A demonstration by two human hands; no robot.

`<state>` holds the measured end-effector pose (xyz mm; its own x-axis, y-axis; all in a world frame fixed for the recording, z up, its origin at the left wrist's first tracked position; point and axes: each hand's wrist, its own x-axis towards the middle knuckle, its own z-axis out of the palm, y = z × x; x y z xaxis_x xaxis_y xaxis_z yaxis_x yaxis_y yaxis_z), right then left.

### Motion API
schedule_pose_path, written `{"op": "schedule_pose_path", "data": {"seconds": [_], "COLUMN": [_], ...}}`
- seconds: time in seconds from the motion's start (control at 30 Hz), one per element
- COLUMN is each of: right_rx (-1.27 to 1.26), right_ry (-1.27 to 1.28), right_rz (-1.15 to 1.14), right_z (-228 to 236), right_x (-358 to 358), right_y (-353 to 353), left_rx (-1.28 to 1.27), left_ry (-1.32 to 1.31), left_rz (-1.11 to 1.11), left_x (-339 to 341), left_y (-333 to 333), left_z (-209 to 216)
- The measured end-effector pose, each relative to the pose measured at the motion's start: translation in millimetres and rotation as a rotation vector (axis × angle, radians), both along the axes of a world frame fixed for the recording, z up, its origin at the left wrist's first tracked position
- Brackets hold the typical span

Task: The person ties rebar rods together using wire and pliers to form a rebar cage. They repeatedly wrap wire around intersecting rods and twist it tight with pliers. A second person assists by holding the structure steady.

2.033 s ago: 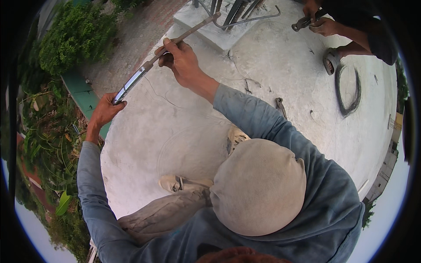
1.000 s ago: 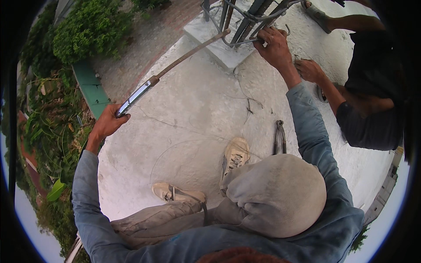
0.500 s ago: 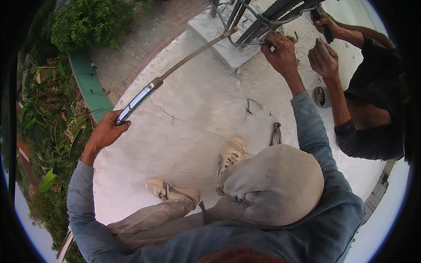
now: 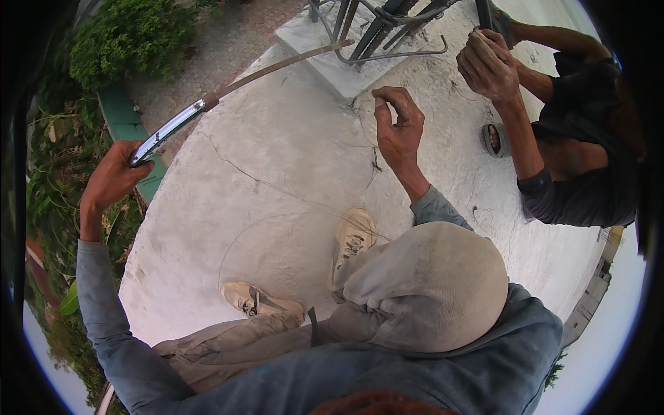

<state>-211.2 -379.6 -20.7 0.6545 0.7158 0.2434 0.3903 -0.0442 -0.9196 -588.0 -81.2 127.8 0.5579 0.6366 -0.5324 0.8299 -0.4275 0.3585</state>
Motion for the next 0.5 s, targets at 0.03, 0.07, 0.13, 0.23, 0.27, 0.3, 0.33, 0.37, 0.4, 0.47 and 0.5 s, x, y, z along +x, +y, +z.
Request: {"op": "schedule_pose_path", "data": {"seconds": [0.03, 0.07, 0.13, 0.23, 0.27, 0.3, 0.33, 0.37, 0.4, 0.47, 0.5], "right_rx": [-0.089, -0.067, 0.035, 0.342, 0.491, 0.477, 0.507, 0.496, 0.474, 0.517, 0.535], "right_ry": [0.281, 0.443, 0.936, 1.498, 1.604, 1.694, 1.763, 1.847, 1.912, 1.861, 1.827], "right_rz": [0.140, 0.287, 0.424, 0.347, 0.376, 0.302, 0.286, 0.202, 0.127, 0.190, 0.201], "right_z": [3.3, 7.4, 11.1, 15.7, 16.3, 16.0, 15.9, 15.9, 15.9, 16.8, 18.2], "right_x": [-23.8, -41.3, -78.0, -99.0, -101.7, -104.7, -108.0, -110.3, -110.6, -112.0, -111.0], "right_y": [8.1, 22.3, 65.2, 129.5, 139.8, 144.0, 145.5, 146.6, 143.1, 139.2, 139.7], "left_rx": [-0.008, 0.010, -0.013, -0.132, -0.164, -0.179, -0.245, -0.307, -0.212, -0.240, -0.227], "left_ry": [0.031, 0.009, 0.019, 0.082, 0.085, 0.144, 0.145, 0.214, 0.186, 0.137, 0.167], "left_rz": [0.002, -0.004, -0.031, -0.029, 0.007, 0.072, 0.112, 0.186, 0.094, 0.134, 0.157], "left_x": [-2.2, -2.9, 0.0, 15.8, 18.3, 19.7, 20.1, 17.6, 19.6, 14.9, 12.9], "left_y": [-1.6, -4.3, -9.9, -28.2, -43.7, -58.4, -75.1, -89.9, -106.0, -112.7, -113.4], "left_z": [-1.6, -3.8, -4.3, 1.4, 3.2, 6.2, 7.0, 8.7, 3.4, 5.3, 5.7]}}
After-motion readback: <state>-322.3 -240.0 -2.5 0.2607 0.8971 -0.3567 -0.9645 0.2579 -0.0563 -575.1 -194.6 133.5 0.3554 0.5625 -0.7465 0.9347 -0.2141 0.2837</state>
